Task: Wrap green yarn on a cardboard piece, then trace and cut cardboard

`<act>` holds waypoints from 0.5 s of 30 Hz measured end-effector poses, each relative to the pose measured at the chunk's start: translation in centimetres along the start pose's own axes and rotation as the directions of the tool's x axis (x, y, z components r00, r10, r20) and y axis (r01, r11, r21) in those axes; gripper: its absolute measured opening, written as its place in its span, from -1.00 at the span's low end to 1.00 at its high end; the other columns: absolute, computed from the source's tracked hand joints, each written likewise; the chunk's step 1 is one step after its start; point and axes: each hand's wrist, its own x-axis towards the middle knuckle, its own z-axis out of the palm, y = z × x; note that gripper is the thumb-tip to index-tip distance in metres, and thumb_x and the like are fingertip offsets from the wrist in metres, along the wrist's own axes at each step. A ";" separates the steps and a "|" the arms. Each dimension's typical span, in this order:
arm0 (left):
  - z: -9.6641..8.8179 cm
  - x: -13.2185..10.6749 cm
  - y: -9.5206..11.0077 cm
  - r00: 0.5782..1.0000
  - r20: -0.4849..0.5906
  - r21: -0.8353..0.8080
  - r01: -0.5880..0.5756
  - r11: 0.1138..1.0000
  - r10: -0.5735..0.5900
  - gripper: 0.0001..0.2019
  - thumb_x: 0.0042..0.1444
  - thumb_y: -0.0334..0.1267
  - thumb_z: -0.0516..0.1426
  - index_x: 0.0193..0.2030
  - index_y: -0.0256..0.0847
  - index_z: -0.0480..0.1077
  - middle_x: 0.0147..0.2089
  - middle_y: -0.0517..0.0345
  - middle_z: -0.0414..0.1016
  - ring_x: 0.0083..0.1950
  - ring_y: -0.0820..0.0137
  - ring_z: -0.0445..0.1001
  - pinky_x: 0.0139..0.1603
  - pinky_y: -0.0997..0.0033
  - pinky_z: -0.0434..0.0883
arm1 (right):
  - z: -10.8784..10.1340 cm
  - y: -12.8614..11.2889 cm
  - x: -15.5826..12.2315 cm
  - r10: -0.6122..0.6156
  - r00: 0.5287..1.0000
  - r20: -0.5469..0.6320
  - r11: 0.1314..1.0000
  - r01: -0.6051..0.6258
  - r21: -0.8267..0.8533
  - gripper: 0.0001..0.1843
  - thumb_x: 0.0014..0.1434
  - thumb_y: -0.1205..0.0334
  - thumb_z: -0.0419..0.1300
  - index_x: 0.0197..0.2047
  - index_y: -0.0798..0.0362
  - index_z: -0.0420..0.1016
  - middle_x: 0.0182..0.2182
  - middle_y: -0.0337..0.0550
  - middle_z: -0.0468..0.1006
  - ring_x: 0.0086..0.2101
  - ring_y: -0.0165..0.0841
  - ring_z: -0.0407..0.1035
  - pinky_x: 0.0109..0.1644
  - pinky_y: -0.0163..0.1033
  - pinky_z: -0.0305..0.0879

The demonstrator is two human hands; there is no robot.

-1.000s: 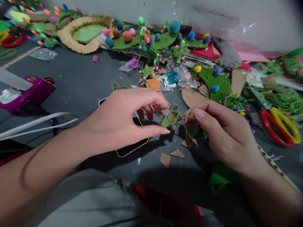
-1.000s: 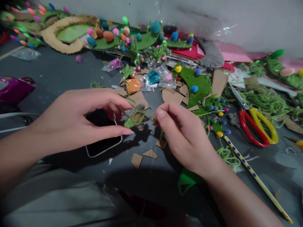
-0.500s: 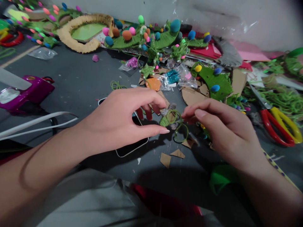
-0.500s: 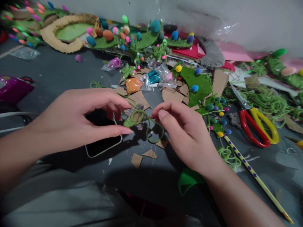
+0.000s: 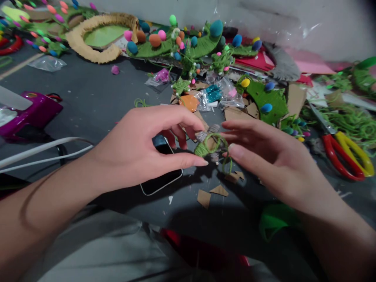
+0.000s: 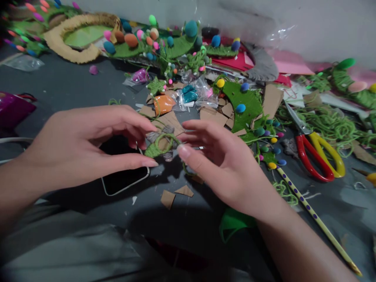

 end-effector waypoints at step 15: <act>0.7 1.3 -0.3 0.989 0.098 -0.031 0.110 0.993 -0.106 -0.60 0.09 0.06 0.45 -0.02 -0.05 0.56 -0.07 0.25 0.66 -0.16 0.36 0.60 -0.04 0.40 0.52 | 0.3 0.0 0.5 0.117 0.993 -0.029 0.991 -0.115 0.065 -0.73 0.14 0.21 0.57 -0.08 -0.11 0.71 -0.26 -0.23 0.75 -0.23 -0.26 0.69 -0.10 -0.21 0.71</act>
